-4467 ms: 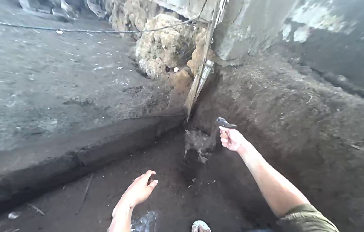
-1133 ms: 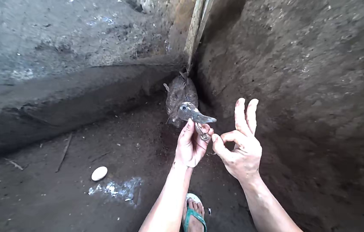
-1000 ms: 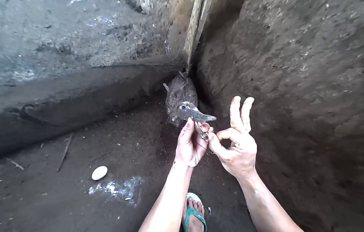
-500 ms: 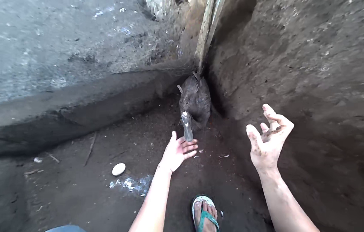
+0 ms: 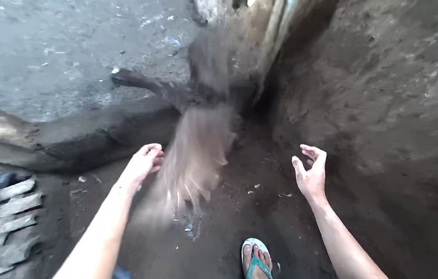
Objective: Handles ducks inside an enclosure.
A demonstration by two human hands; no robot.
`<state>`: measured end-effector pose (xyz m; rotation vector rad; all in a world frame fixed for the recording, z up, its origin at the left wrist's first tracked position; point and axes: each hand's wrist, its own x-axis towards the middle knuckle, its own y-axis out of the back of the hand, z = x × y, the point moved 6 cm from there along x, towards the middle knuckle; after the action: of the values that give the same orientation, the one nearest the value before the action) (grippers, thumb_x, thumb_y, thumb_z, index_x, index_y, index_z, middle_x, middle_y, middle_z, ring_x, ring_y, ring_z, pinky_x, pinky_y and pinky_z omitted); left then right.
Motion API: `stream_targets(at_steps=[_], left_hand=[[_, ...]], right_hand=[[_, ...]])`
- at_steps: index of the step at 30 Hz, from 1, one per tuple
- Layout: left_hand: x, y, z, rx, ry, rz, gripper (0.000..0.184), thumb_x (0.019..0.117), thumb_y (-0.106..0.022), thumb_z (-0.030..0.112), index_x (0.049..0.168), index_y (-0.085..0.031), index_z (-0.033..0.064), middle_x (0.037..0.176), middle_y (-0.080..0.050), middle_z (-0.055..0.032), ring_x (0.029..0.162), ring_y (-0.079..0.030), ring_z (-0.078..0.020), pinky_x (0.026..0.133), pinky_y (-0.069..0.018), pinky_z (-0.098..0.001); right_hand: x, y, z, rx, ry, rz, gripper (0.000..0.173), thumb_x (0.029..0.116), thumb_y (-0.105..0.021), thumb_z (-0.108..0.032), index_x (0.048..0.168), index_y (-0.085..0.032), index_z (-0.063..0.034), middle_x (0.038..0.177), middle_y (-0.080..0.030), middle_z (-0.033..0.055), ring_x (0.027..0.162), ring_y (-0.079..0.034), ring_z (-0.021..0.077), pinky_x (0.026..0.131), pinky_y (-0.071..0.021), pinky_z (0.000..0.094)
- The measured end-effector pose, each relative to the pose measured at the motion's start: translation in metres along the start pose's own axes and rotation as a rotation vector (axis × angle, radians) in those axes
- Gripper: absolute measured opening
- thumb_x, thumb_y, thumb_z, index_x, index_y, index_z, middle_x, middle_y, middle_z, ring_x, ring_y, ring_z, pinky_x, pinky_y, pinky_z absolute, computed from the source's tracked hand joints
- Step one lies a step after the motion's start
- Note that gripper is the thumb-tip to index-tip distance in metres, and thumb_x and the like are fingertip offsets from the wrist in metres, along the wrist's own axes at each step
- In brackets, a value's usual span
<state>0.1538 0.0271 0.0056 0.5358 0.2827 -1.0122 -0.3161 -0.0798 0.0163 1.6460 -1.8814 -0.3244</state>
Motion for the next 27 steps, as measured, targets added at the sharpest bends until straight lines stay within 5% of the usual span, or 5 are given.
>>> stream_targets(at_steps=[5,10,15,20,27], left_hand=[[0.043,0.082,0.016,-0.45,-0.095,0.183,0.087,0.0918,-0.035,0.083,0.16,-0.028,0.0283,0.162,-0.036,-0.0122,0.145,-0.039,-0.0385,0.104,-0.0402,-0.0723],[0.107,0.114,0.088,-0.26,-0.28,0.49,0.108,0.0782,-0.089,0.036,0.16,-0.023,0.0096,0.152,-0.046,-0.0232,0.138,-0.048,-0.0366,0.112,-0.042,-0.058],[0.14,0.085,0.123,-0.042,-0.056,0.386,0.061,0.0972,-0.065,0.043,0.135,-0.055,-0.0047,0.124,-0.061,-0.0285,0.108,-0.061,-0.039,0.093,-0.0497,-0.0591],[0.16,0.069,0.119,-0.183,-0.085,0.41,0.104,0.0908,-0.074,0.039,0.161,-0.005,0.0044,0.15,-0.042,-0.031,0.13,-0.051,-0.0439,0.101,-0.0472,-0.0625],[0.156,0.051,0.091,-0.175,-0.231,0.408,0.067,0.0987,-0.062,0.025,0.154,-0.031,0.0025,0.131,-0.059,-0.0274,0.111,-0.063,-0.0373,0.091,-0.0526,-0.057]], right_hand=[[-0.01,-0.032,-0.04,0.03,0.182,-0.105,0.062,0.0896,-0.065,-0.031,0.137,-0.047,0.0057,0.144,-0.054,0.0257,0.135,-0.051,0.0342,0.108,-0.0461,0.0501],[-0.007,-0.05,-0.08,0.206,0.232,-0.091,0.063,0.0889,-0.062,-0.037,0.133,-0.046,0.005,0.143,-0.055,0.0219,0.134,-0.052,0.0237,0.104,-0.0461,0.0412],[-0.015,-0.077,-0.108,0.294,0.217,-0.156,0.061,0.0891,-0.065,-0.035,0.135,-0.05,0.0019,0.141,-0.058,0.0181,0.132,-0.054,0.0251,0.103,-0.0483,0.0431],[-0.026,-0.081,-0.101,0.26,0.271,-0.168,0.056,0.0897,-0.065,-0.035,0.131,-0.052,0.0008,0.141,-0.058,0.0189,0.134,-0.053,0.0218,0.106,-0.0475,0.0383],[-0.027,-0.062,-0.084,0.216,0.196,-0.152,0.053,0.0901,-0.062,-0.035,0.129,-0.053,0.0001,0.14,-0.058,0.0172,0.133,-0.052,0.0214,0.106,-0.0462,0.0392]])
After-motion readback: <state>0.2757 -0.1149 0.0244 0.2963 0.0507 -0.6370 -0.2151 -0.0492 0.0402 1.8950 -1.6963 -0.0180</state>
